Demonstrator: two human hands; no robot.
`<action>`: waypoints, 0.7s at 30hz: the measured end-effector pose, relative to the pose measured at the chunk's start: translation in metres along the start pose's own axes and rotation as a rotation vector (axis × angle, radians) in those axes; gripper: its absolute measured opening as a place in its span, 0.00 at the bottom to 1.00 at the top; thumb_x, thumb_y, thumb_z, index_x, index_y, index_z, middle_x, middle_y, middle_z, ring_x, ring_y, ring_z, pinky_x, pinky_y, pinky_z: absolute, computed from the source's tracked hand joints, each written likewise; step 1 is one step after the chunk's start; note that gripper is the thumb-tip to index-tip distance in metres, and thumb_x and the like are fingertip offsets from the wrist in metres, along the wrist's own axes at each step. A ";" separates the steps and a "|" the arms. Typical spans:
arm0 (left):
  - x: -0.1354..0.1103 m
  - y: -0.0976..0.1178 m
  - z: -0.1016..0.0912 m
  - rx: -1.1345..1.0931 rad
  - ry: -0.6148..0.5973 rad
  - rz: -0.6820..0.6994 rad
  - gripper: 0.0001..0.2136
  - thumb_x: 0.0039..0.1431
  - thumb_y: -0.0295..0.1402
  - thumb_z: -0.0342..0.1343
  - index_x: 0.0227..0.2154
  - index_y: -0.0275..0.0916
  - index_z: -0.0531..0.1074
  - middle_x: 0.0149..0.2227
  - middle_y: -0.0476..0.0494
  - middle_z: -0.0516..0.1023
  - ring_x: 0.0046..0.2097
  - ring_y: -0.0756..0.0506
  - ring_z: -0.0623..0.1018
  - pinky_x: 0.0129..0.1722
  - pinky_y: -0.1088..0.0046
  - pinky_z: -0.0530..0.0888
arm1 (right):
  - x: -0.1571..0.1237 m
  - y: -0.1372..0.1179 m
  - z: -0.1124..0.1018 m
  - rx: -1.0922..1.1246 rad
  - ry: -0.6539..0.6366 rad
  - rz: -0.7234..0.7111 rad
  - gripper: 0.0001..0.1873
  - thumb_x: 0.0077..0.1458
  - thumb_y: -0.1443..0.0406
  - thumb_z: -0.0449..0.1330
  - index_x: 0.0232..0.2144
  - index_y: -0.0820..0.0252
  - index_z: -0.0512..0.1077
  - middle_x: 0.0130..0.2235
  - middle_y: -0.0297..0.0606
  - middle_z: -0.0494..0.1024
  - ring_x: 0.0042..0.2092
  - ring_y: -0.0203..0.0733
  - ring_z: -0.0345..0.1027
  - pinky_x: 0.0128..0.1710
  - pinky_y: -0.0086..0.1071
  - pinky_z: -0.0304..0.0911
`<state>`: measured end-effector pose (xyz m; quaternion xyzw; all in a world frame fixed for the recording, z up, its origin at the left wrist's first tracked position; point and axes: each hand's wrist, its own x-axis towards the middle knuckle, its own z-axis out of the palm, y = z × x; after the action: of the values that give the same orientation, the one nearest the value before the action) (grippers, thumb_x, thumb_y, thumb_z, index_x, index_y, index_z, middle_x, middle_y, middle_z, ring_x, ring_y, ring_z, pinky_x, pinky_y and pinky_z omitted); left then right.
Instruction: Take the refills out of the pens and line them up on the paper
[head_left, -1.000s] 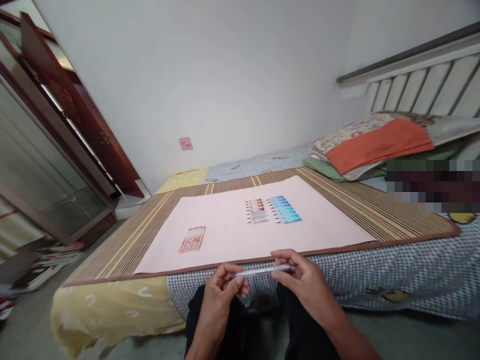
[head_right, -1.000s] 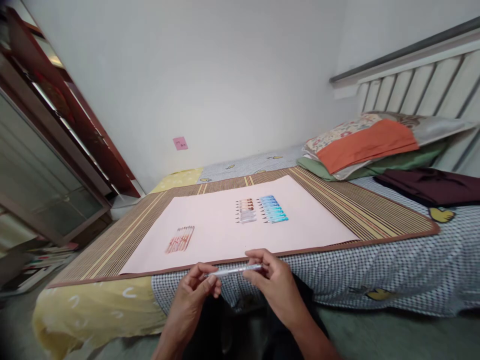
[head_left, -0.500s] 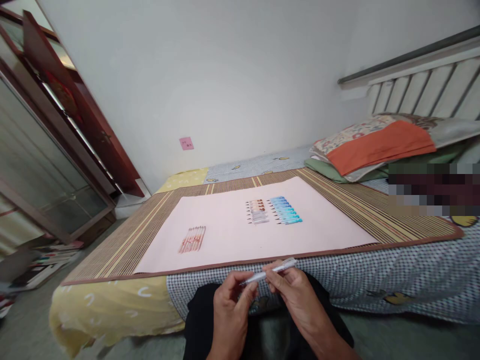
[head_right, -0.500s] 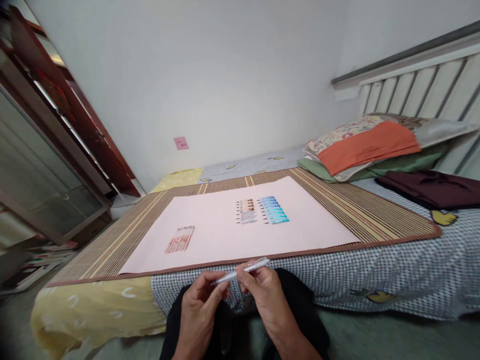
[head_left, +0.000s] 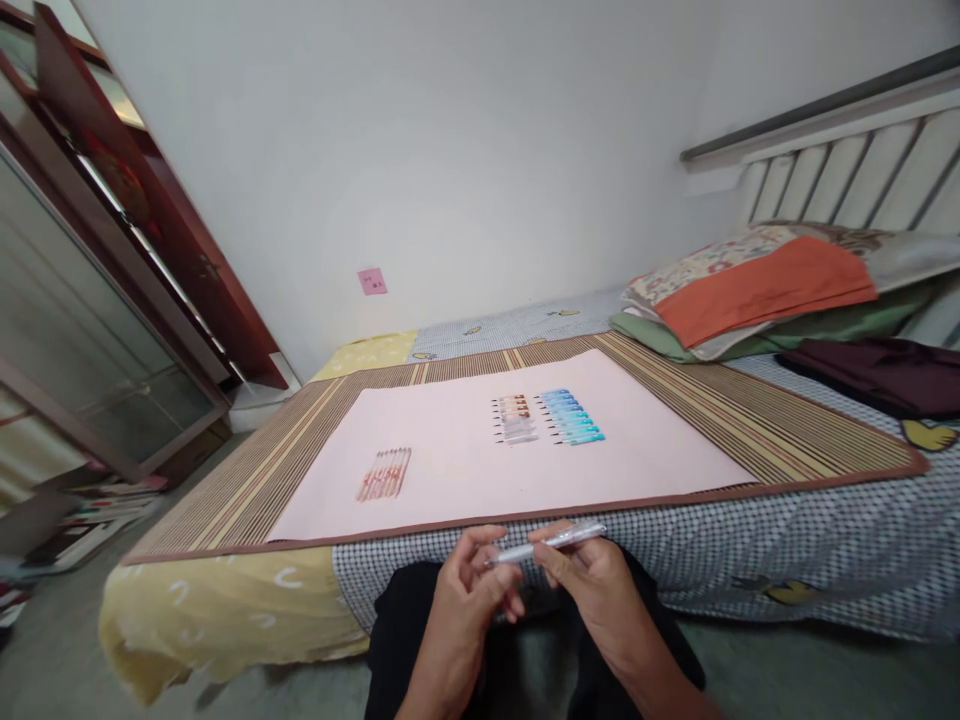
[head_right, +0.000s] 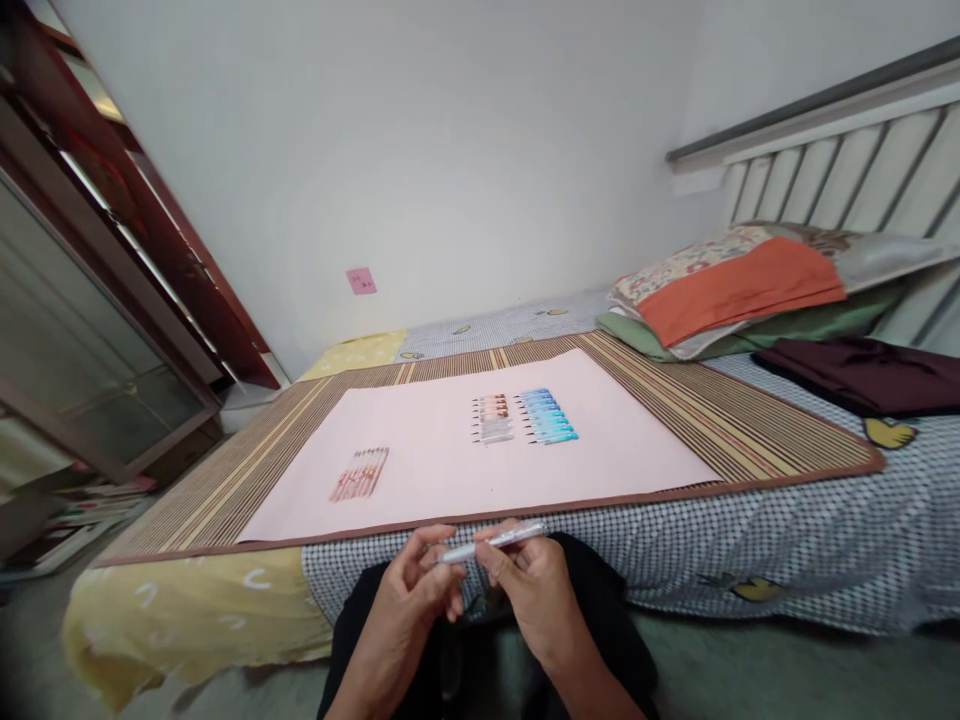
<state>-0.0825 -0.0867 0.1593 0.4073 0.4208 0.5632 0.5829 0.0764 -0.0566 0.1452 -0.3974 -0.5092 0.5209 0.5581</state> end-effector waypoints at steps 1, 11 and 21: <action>0.000 0.000 0.000 0.004 -0.002 0.012 0.24 0.47 0.47 0.73 0.41 0.38 0.75 0.29 0.48 0.79 0.24 0.51 0.74 0.26 0.76 0.69 | 0.000 0.000 0.000 0.000 0.006 0.004 0.25 0.48 0.44 0.69 0.31 0.60 0.80 0.22 0.32 0.71 0.25 0.37 0.62 0.26 0.30 0.60; 0.001 0.001 0.003 -0.046 -0.012 -0.133 0.31 0.49 0.60 0.66 0.42 0.34 0.77 0.28 0.44 0.79 0.21 0.52 0.72 0.20 0.78 0.61 | 0.001 -0.002 0.000 -0.017 -0.002 0.000 0.24 0.49 0.44 0.68 0.30 0.59 0.80 0.23 0.33 0.72 0.26 0.38 0.63 0.27 0.31 0.61; 0.006 -0.004 -0.002 0.009 -0.004 -0.143 0.33 0.55 0.64 0.57 0.35 0.32 0.77 0.20 0.45 0.75 0.15 0.54 0.64 0.16 0.77 0.52 | 0.003 0.000 0.001 0.003 -0.007 0.014 0.25 0.47 0.43 0.69 0.31 0.59 0.80 0.22 0.32 0.71 0.26 0.38 0.63 0.28 0.32 0.62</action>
<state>-0.0826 -0.0811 0.1547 0.3800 0.4498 0.5175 0.6208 0.0750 -0.0541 0.1456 -0.3980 -0.5076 0.5269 0.5534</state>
